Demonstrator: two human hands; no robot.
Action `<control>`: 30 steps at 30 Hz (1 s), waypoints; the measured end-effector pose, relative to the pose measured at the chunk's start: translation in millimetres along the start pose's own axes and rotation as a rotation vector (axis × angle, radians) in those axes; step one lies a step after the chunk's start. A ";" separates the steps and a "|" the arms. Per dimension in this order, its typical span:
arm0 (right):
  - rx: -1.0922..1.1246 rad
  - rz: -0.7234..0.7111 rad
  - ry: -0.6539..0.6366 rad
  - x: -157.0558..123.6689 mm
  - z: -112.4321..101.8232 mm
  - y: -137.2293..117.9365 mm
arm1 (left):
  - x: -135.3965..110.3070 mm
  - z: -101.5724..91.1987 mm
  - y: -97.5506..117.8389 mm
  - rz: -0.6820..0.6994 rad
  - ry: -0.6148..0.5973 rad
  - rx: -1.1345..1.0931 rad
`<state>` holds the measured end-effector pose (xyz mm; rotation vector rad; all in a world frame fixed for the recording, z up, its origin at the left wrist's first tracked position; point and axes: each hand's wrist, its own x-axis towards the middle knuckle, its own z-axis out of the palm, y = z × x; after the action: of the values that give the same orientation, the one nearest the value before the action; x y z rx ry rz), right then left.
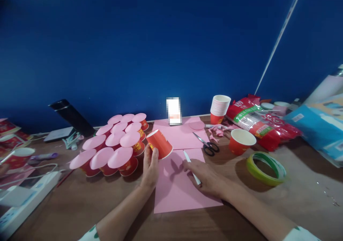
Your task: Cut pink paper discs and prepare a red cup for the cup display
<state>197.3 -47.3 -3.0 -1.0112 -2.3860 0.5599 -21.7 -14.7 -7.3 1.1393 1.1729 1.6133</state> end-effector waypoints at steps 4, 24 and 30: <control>-0.034 -0.012 0.038 10.1 -6.9 -5.5 | -1.1 2.1 4.3 -0.070 -0.061 0.014; 0.204 0.203 0.536 37.4 39.2 -15.8 | -1.4 1.9 5.1 -0.181 -0.175 0.022; 0.237 0.239 0.505 36.8 36.0 -19.1 | -2.7 2.4 3.6 -0.149 -0.221 -0.006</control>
<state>143.8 -38.6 -11.5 -1.1733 -1.7303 0.5731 -19.0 -17.5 -4.0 1.1648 1.0812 1.3409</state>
